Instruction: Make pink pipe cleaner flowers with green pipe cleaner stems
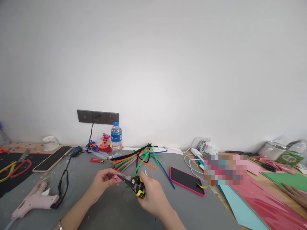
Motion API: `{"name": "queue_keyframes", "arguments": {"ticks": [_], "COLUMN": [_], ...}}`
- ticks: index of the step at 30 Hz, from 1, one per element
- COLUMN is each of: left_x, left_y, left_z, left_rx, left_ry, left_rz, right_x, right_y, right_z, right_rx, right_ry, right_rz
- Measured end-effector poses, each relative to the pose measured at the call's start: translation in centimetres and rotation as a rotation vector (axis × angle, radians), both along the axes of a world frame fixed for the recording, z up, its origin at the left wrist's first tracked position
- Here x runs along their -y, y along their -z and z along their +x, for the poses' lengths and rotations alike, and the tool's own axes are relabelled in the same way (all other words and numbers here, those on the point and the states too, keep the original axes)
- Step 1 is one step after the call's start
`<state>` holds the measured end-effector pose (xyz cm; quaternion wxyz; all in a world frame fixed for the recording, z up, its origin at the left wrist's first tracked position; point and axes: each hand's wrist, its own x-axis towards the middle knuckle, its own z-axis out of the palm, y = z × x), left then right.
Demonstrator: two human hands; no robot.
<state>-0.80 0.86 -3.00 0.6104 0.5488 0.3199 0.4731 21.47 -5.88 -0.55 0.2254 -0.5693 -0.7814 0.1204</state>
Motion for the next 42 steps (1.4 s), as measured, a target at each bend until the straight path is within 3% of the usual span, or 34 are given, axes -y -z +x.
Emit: {"name": "queue_keyframes", "arguments": {"ticks": [16, 20, 24, 35, 42], "left_x": [-0.2, -0.3, -0.2, 0.2, 0.0], "left_y": [0.9, 0.6, 0.1, -0.7, 0.3], "left_z": [0.0, 0.0, 0.2, 0.2, 0.5], "left_rx": [0.007, 0.045, 0.075, -0.053, 0.046], "left_ry": [0.079, 0.091, 0.09, 0.019, -0.083], "left_rz": [-0.03, -0.042, -0.06, -0.014, 0.047], "right_x": [-0.3, -0.6, -0.7, -0.1, 0.0], "right_y": [1.6, 1.5, 1.3, 1.4, 1.4], "right_z": [1.2, 1.3, 1.4, 0.3, -0.8], "right_rx": [0.091, -0.028, -0.142, -0.036, -0.02], "right_ry": [0.061, 0.102, 0.17, 0.069, 0.102], "right_rz": [0.053, 0.116, 0.05, 0.115, 0.098]}}
